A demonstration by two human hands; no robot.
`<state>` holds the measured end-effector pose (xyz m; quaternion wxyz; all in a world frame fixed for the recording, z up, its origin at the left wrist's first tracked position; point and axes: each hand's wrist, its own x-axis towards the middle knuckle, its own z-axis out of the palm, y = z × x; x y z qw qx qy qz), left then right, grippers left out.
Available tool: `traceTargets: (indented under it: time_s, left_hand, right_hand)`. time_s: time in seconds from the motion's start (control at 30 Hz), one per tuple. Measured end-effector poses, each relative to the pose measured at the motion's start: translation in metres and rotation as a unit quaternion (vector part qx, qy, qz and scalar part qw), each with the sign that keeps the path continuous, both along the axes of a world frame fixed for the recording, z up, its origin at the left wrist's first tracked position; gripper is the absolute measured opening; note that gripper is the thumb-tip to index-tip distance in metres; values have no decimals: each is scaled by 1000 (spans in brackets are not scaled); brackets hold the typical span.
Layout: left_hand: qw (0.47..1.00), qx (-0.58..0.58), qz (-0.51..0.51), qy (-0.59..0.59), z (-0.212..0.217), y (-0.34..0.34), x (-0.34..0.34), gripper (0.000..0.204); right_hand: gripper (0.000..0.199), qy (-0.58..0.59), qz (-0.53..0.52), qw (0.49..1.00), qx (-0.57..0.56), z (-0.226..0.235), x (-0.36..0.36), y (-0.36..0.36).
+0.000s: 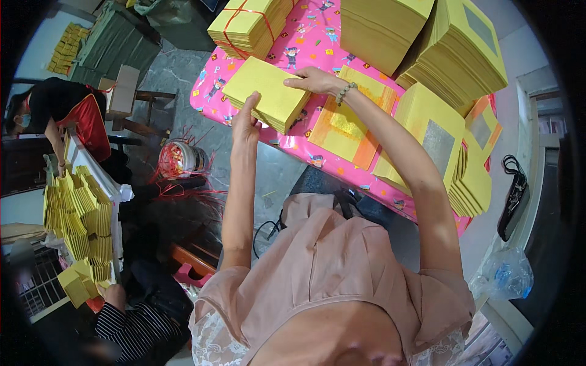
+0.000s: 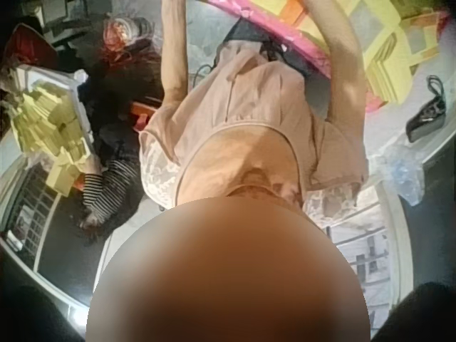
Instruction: Organizing, stacking, and tying bundles of yellow Joss paper with red string.
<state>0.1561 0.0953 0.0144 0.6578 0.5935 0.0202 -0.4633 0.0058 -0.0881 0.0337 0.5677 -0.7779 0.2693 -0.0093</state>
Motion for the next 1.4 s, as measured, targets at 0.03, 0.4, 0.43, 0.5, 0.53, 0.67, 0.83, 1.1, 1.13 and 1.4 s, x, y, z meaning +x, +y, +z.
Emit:
traceTargets:
  time_s: [0.03, 0.4, 0.43, 0.5, 0.53, 0.67, 0.83, 1.1, 1.13, 1.4]
  left_hand:
    - [999, -30, 26, 7, 2, -3, -6, 51]
    - [974, -222, -34, -42, 62, -6, -34, 62]
    - [968, -234, -45, -80, 71, -3, -36, 64]
    - [960, -259, -58, -82, 93, -1, -46, 63]
    - [954, -275, -96, -77, 110, -3, -57, 62]
    - [937, -298, -153, -99, 153, -5, -92, 60]
    - [928, -277, -226, -107, 195, -17, -163, 62]
    - [827, -199, -509, -131, 224, -74, -258, 71]
    - [813, -204, -526, -145, 229, -80, -275, 72]
    - [725, -143, -667, -95, 230, -165, -379, 56]
  right_hand:
    - [68, 12, 6, 1000, 6, 5, -2, 1]
    - [55, -77, -53, 996, 3, 56, -45, 20]
    - [56, -101, -63, 993, -4, 65, -51, 23]
    - [64, -127, -74, 989, -4, 93, -75, 33]
    - [80, -109, -101, 989, 0, 109, -92, 39]
    - [102, -167, -187, 965, 72, 133, -149, 68]
    - [90, -271, -249, 924, 105, 160, -225, 117]
    - [77, -350, -432, 831, -18, 164, -331, 175]
    - [75, -360, -436, 824, -43, 158, -343, 178]
    - [26, -74, -548, 744, -374, 102, -439, 178]
